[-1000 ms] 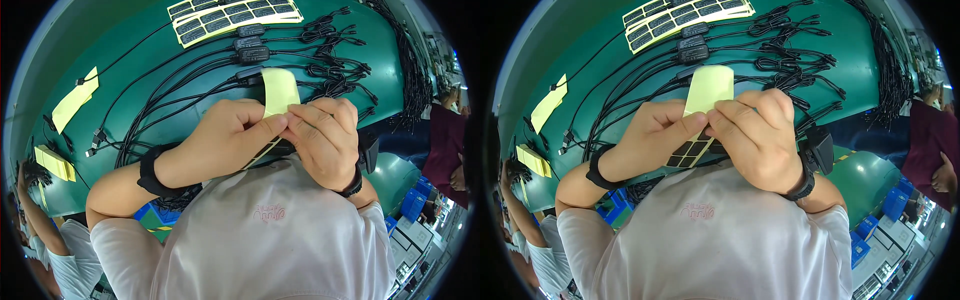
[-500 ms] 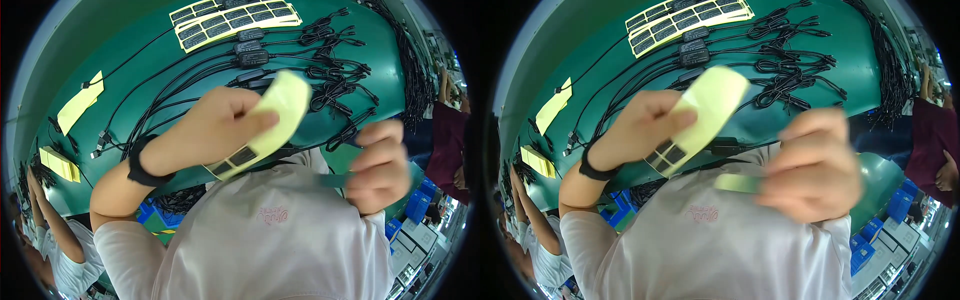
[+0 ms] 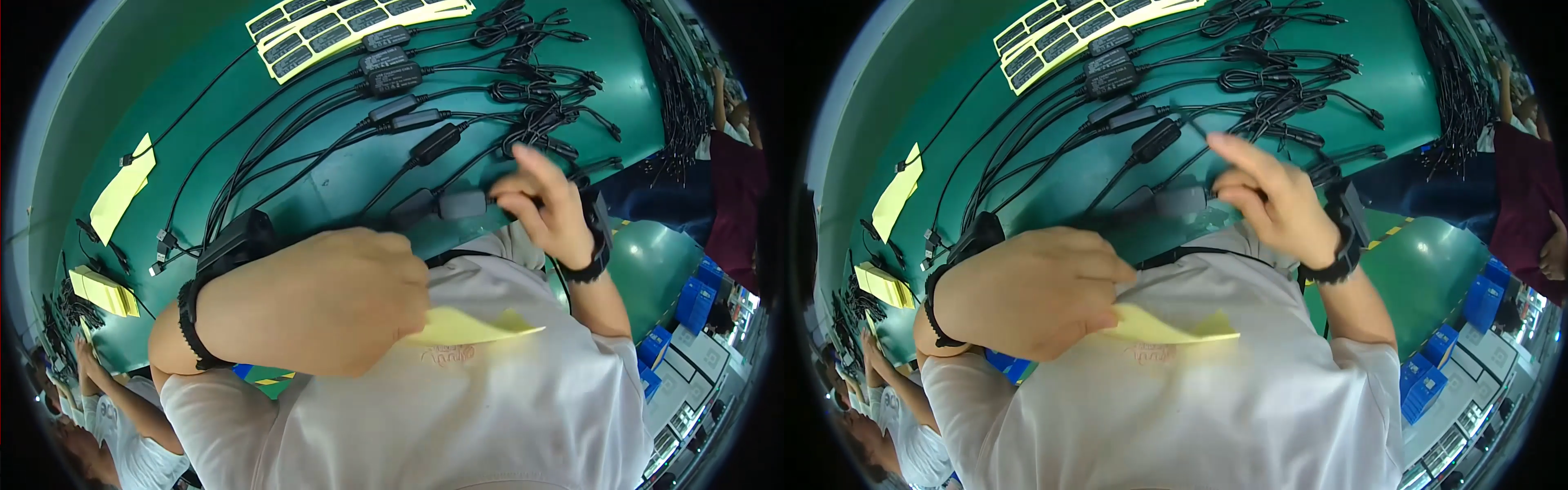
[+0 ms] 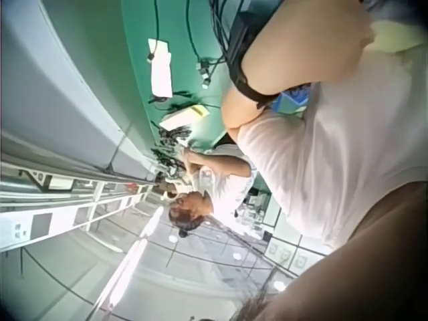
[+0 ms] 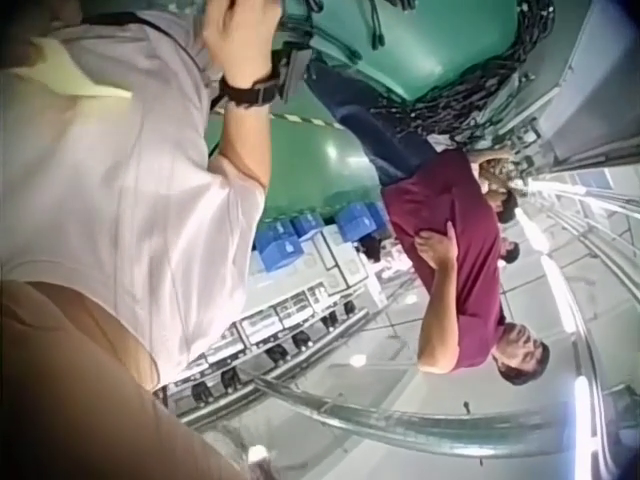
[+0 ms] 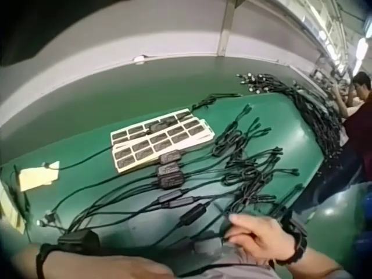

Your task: The recorder is applying identification stickers to several electronic cable assemblies laid out on a workbench.

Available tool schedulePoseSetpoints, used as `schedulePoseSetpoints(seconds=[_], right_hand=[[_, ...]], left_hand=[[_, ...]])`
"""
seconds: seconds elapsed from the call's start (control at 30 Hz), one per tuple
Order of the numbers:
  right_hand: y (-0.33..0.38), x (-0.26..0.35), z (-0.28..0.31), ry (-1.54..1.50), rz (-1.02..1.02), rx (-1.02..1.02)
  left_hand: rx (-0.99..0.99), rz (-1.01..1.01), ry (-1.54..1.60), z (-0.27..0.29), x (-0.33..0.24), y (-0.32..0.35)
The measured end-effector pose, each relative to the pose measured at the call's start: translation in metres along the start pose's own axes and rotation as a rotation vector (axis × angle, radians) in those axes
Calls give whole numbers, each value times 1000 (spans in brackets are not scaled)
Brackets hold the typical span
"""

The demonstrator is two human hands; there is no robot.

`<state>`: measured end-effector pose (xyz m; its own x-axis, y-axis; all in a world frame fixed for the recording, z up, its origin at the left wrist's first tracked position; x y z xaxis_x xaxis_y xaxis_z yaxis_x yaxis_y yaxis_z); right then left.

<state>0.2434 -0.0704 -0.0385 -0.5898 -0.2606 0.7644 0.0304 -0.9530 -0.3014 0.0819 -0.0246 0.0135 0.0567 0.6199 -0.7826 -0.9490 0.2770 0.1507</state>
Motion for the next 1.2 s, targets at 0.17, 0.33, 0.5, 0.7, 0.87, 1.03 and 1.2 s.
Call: schedulePoseSetpoints(seconds=[0.17,0.33,0.5,0.7,0.87,1.03,1.2], right_hand=[[-30,-2,1,47,85,204],[-39,3,0,-6,205,368],[-34,-3,-2,52,217,440],[-45,27,13,60,347,94],[-64,39,-39,117,515,364],[-62,35,-50,212,586,496],[-67,37,-25,231,550,356]], left_hand=[[-122,59,-148,-9,8,-12],[-258,88,-223,-10,9,-6],[-312,171,-242,-12,18,2],[-450,222,-288,-12,22,-1],[-451,265,-326,-19,17,3],[-319,298,-129,-29,20,8],[-566,243,-285,-12,17,2]])
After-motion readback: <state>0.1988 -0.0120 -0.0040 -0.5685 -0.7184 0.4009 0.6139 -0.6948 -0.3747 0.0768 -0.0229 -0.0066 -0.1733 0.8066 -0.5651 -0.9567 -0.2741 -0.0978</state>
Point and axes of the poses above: each hand's wrist, its own y-axis away from the middle knuckle, its own z-axis out of the back of the hand, x = y × z, the point moved 9 cm from there along -y, towards the middle knuckle, and after that the axes turned 7 degrees about z, right-handed, at the moved point
